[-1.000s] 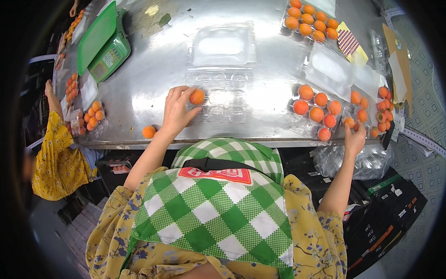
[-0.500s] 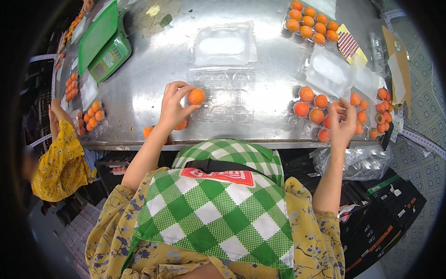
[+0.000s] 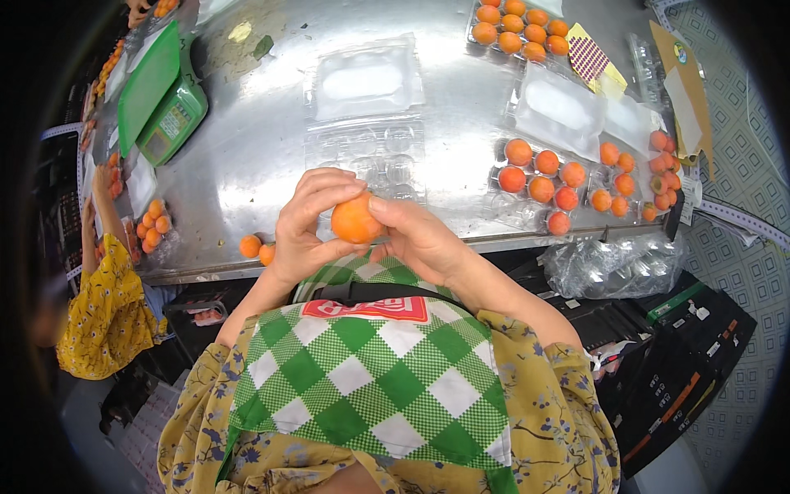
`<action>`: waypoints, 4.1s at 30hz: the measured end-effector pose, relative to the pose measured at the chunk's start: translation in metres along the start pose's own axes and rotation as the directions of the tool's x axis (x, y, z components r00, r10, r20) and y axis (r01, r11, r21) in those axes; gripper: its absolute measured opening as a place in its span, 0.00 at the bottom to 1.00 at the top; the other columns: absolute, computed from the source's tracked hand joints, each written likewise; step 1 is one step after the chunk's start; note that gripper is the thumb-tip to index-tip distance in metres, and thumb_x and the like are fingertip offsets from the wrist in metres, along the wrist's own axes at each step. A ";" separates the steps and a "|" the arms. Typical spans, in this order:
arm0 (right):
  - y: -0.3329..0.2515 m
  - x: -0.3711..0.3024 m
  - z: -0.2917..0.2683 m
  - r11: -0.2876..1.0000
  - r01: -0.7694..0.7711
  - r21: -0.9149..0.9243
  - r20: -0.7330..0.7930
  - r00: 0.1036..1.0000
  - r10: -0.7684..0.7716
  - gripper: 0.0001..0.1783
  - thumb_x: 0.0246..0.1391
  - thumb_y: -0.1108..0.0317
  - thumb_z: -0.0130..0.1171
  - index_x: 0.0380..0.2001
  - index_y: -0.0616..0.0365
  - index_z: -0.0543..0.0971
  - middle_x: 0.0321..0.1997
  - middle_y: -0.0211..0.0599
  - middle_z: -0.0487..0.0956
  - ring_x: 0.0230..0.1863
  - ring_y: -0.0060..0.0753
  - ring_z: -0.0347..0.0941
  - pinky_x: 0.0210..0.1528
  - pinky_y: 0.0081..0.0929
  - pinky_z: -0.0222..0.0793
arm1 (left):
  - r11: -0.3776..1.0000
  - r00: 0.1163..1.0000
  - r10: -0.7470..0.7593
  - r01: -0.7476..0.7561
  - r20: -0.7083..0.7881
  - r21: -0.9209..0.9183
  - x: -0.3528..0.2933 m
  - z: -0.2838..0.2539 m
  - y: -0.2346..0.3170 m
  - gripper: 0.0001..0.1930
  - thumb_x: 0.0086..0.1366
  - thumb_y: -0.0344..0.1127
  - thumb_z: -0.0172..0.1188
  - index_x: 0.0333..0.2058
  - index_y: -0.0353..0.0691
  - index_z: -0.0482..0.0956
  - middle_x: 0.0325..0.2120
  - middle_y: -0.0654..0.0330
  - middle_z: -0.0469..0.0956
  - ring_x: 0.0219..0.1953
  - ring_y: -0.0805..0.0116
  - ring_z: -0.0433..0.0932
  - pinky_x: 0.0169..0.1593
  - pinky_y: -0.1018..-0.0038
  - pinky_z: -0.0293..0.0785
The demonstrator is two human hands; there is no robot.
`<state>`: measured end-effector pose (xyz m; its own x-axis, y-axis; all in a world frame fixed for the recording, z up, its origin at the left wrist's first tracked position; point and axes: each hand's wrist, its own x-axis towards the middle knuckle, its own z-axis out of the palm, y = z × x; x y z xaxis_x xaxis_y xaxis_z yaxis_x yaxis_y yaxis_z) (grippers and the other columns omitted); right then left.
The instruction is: The person picks persimmons from a metal table, rotates them to inspect the surface, and places them into clear plastic clamshell trays. The person also handles empty trays and stacks them on the table. A coworker is visible in the background performing similar tasks.
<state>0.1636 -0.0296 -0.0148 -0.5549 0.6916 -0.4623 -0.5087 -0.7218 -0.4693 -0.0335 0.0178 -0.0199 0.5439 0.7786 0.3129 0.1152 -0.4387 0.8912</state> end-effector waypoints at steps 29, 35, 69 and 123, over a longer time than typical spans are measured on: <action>-0.017 -0.001 -0.002 0.365 0.610 -0.703 0.142 0.624 -0.769 0.41 0.38 0.68 0.71 0.58 0.60 0.66 0.59 0.42 0.69 0.60 0.37 0.66 0.61 0.36 0.62 | 0.250 0.775 -0.606 0.399 0.179 -0.882 0.015 0.037 0.027 0.30 0.63 0.41 0.61 0.60 0.36 0.62 0.54 0.56 0.69 0.56 0.64 0.71 0.61 0.62 0.67; -0.026 -0.004 -0.011 0.476 0.564 -0.675 0.119 0.719 -0.684 0.43 0.42 0.58 0.68 0.60 0.60 0.64 0.61 0.41 0.67 0.64 0.35 0.61 0.63 0.38 0.58 | 0.218 0.811 -0.558 0.348 0.176 -0.912 0.013 0.037 0.028 0.26 0.62 0.31 0.59 0.59 0.37 0.65 0.54 0.56 0.70 0.57 0.67 0.69 0.59 0.65 0.67; -0.041 0.000 -0.019 0.830 0.364 -0.422 -0.267 0.825 -0.497 0.18 0.58 0.61 0.59 0.46 0.61 0.75 0.47 0.36 0.78 0.50 0.26 0.73 0.50 0.25 0.66 | -0.213 0.724 -0.547 0.366 0.421 -0.906 0.001 0.036 -0.002 0.30 0.73 0.56 0.37 0.59 0.35 0.63 0.47 0.45 0.73 0.42 0.63 0.78 0.46 0.72 0.79; -0.046 -0.027 -0.010 0.308 0.482 -0.820 0.141 0.692 -0.708 0.38 0.36 0.74 0.67 0.57 0.56 0.68 0.55 0.36 0.71 0.53 0.35 0.69 0.54 0.32 0.66 | 0.206 0.825 -0.513 0.386 0.237 -0.899 0.020 0.033 0.017 0.43 0.53 0.25 0.67 0.65 0.42 0.53 0.52 0.52 0.71 0.56 0.64 0.71 0.60 0.66 0.67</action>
<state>0.2086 -0.0149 0.0116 -0.1163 0.9861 0.1184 0.1155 0.1319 -0.9845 0.0063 0.0110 -0.0089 0.5864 0.7612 -0.2770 -0.5134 0.6137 0.5998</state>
